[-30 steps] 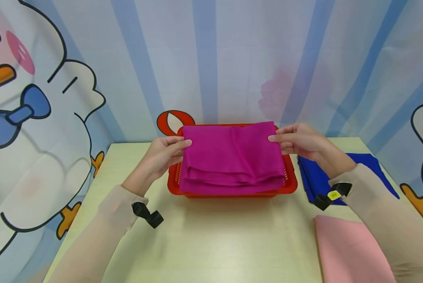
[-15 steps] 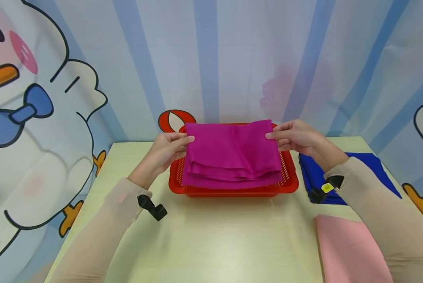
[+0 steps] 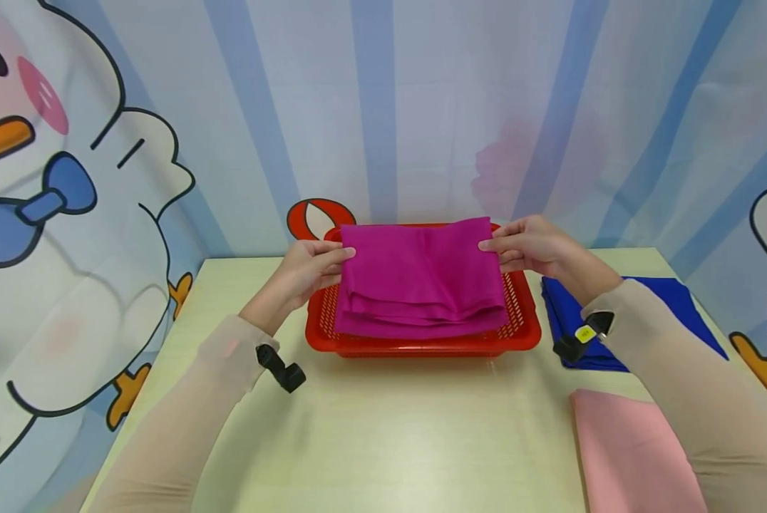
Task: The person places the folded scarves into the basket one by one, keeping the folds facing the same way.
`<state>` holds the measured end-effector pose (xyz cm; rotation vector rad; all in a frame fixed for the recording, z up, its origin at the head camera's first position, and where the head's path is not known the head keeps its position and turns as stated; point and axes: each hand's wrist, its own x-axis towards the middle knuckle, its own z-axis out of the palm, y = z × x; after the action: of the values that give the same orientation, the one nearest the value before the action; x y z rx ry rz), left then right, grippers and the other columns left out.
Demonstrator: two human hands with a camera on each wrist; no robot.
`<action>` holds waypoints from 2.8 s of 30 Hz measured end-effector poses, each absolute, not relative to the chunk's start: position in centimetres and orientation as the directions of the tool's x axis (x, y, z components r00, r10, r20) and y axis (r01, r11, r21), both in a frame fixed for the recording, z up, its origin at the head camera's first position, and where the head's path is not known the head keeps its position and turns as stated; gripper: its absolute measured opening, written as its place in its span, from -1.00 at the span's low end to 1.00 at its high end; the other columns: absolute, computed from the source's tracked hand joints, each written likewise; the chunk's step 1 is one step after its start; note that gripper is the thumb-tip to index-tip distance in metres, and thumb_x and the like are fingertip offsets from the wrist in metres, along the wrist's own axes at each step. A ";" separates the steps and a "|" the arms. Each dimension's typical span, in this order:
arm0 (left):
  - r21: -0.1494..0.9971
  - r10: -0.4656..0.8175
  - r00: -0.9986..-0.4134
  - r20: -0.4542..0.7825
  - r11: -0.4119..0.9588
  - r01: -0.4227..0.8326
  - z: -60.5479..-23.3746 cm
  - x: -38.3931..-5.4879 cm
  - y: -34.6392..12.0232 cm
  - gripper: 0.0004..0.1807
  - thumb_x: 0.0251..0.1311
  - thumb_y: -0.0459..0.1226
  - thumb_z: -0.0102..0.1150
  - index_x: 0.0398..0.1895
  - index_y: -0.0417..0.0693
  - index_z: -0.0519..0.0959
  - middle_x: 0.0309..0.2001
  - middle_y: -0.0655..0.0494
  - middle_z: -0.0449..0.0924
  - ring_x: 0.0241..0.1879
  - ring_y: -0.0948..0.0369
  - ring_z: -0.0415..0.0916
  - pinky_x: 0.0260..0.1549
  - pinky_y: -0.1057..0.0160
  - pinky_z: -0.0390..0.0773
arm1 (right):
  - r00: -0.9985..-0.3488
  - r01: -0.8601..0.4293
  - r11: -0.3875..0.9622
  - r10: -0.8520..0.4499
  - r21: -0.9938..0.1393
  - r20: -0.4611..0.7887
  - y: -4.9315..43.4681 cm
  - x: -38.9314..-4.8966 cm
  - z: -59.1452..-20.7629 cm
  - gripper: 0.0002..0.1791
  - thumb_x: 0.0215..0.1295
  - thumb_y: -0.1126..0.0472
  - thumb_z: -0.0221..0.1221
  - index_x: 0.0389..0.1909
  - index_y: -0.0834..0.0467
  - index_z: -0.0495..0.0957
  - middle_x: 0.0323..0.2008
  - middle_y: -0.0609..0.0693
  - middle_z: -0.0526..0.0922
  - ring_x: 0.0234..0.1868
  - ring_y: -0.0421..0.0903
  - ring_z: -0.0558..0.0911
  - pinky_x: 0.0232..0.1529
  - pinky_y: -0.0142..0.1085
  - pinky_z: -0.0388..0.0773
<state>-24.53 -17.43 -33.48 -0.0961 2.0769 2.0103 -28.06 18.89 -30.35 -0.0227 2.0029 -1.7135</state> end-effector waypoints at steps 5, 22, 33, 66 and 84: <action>0.969 0.128 -0.962 -0.242 0.086 -0.232 -33.6 -25.0 -17.4 -0.41 0.36 -0.22 0.24 0.36 -0.31 0.37 0.12 -0.15 0.55 -0.11 0.16 0.61 -0.02 0.20 0.62 | -0.876 0.310 0.219 -0.312 -0.925 -0.367 18.8 -28.3 -30.6 -0.75 0.34 0.27 0.28 -0.15 0.30 0.43 -0.59 -0.05 0.44 -0.65 -0.19 0.39 -0.37 -0.33 0.68; 0.957 0.113 -0.956 -0.270 0.137 -0.254 -33.8 -26.0 -17.1 -0.42 0.34 -0.22 0.26 0.35 -0.31 0.40 0.09 -0.18 0.57 -0.17 0.17 0.63 -0.06 0.20 0.64 | -0.882 0.274 0.312 -0.297 -0.910 -0.367 18.2 -29.2 -31.3 -0.59 0.36 0.25 0.27 0.06 0.39 0.35 -0.38 -0.03 0.57 -0.51 -0.16 0.61 -0.29 -0.29 0.70; 0.946 0.123 -0.953 -0.276 0.210 -0.247 -33.8 -26.6 -16.8 -0.39 0.31 -0.25 0.29 0.35 -0.36 0.37 0.01 -0.14 0.60 -0.14 0.11 0.63 -0.12 0.20 0.67 | -0.889 0.248 0.372 -0.279 -0.895 -0.363 17.7 -29.6 -31.9 -0.57 0.36 0.26 0.28 0.08 0.43 0.39 -0.33 -0.01 0.61 -0.47 -0.13 0.63 -0.25 -0.26 0.70; 0.895 0.132 -0.954 -0.269 0.400 -0.197 -35.3 -28.2 -16.3 -0.83 0.30 -0.34 0.29 -0.26 -0.33 0.56 -0.38 -0.05 0.56 -0.38 0.17 0.64 -0.15 0.03 0.67 | -0.869 0.228 0.476 -0.293 -0.849 -0.398 17.0 -30.5 -32.8 -0.77 0.36 0.31 0.26 -0.26 0.33 0.39 -0.58 0.02 0.51 -0.56 -0.14 0.55 -0.28 -0.21 0.71; 0.844 0.161 -0.939 -0.304 0.503 -0.187 -35.6 -28.5 -16.0 -0.50 0.31 -0.36 0.27 -0.71 -0.08 0.21 -0.65 0.09 0.32 -0.53 0.21 0.57 -0.24 0.09 0.70 | -0.859 0.203 0.525 -0.310 -0.826 -0.408 16.4 -30.9 -33.8 -0.51 0.32 0.32 0.29 -0.72 0.12 0.25 -0.72 0.00 0.38 -0.68 -0.13 0.52 -0.35 -0.19 0.71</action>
<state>-28.45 -16.01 -35.62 -0.0215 2.4069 1.4130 -30.88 16.38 -33.81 -0.0865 2.2512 -1.3143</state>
